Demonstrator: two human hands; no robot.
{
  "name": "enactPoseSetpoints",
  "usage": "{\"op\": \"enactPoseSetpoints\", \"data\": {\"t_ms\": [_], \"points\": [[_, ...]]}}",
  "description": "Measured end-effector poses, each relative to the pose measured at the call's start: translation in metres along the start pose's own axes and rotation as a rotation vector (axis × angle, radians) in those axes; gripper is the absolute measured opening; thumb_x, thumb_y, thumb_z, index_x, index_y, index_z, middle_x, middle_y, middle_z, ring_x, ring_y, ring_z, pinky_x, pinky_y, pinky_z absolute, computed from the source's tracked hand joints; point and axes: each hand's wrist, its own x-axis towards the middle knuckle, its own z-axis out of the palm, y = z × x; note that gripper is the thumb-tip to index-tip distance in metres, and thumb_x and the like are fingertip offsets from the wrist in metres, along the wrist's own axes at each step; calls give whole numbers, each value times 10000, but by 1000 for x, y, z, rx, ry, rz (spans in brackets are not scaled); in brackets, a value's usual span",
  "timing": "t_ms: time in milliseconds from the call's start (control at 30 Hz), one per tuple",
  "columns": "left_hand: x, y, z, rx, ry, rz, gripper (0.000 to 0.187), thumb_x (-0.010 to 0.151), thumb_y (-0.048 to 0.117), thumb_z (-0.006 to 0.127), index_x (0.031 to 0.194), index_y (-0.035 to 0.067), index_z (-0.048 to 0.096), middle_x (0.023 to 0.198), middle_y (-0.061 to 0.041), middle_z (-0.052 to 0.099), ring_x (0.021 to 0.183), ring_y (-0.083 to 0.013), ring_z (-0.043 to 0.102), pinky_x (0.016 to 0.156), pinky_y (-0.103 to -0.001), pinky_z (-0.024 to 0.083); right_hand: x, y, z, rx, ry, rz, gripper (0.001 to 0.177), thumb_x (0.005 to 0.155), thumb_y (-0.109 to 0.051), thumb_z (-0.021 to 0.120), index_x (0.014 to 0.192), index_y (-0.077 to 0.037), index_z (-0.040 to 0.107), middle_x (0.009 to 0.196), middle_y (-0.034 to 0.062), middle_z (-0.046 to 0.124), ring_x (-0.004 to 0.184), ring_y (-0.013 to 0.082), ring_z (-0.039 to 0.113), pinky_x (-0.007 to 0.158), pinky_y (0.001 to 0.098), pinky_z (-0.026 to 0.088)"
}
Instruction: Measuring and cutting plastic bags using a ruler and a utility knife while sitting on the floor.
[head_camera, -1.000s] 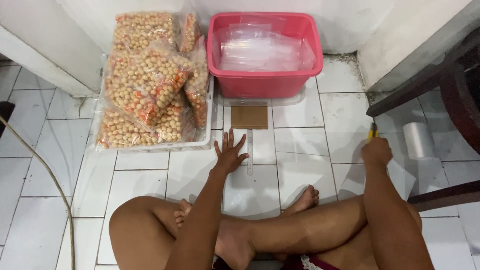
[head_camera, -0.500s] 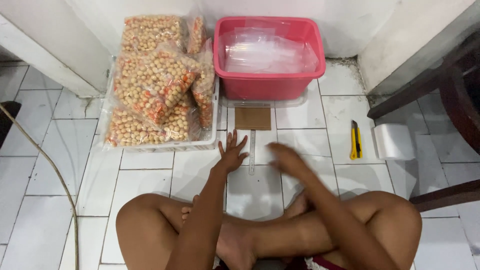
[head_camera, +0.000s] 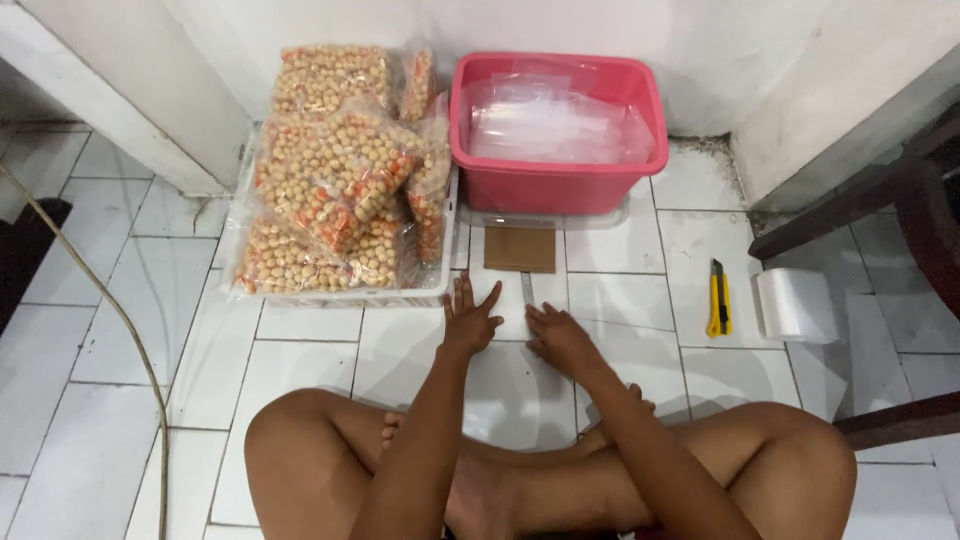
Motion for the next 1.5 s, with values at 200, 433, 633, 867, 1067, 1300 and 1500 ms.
{"op": "enactPoseSetpoints", "data": {"t_ms": [200, 433, 633, 867, 1067, 1300, 1500], "points": [[-2, 2, -3, -12, 12, -6, 646, 1063, 442, 455, 1627, 442, 139, 1698, -170, -187, 1580, -299, -142, 1252, -512, -99, -15, 20, -13, 93, -27, -3, 605, 1049, -264, 560, 1608, -216, 332, 1666, 13, 329, 1537, 346, 265, 1251, 582, 177], [1, 3, -2, -30, 17, -7, 656, 1063, 409, 474, 1634, 415, 151, 1703, -178, -157, 1582, -301, -126, 1255, -520, -86, -23, 39, -5, 96, -35, -6, 706, 1030, -87, 541, 1634, -290, 238, 1686, -15, 277, 1548, 360, 217, 1234, 633, 150], [3, 2, -1, -33, 23, -15, 671, 1061, 400, 489, 1638, 404, 146, 1702, -181, -162, 1581, -301, -133, 1252, -520, -95, -28, 37, -5, 82, -65, 52, 612, 1068, -294, 528, 1622, -313, 270, 1688, -67, 270, 1563, 313, 203, 1241, 622, 129], [-1, 1, -7, -52, 39, -5, 675, 1048, 386, 523, 1633, 394, 186, 1709, -165, -135, 1589, -292, -95, 1263, -510, -68, -17, 28, -8, 40, -43, 95, 628, 1058, -411, 520, 1625, -316, 267, 1676, -53, 302, 1558, 296, 227, 1240, 620, 143], [-2, 1, -10, -53, 48, -6, 673, 1040, 368, 545, 1630, 373, 221, 1717, -156, -98, 1593, -289, -63, 1273, -500, -29, -20, 17, -20, 69, -45, 115, 618, 1037, -409, 568, 1596, -274, 345, 1661, -44, 343, 1555, 294, 249, 1250, 592, 167], [-3, 0, -10, -35, 45, -14, 668, 1036, 371, 552, 1627, 365, 241, 1723, -141, -66, 1595, -278, -37, 1280, -487, -5, -18, 25, -10, 112, 6, 125, 617, 1015, -405, 616, 1575, -274, 391, 1649, -48, 367, 1549, 300, 267, 1250, 578, 190], [0, -2, -9, -40, 41, -14, 678, 1037, 377, 549, 1629, 381, 220, 1724, -129, -78, 1595, -272, -45, 1281, -482, -9, -16, 25, -12, 124, 14, 133, 599, 1010, -378, 626, 1558, -232, 429, 1646, -36, 379, 1550, 302, 271, 1247, 568, 208]]}}
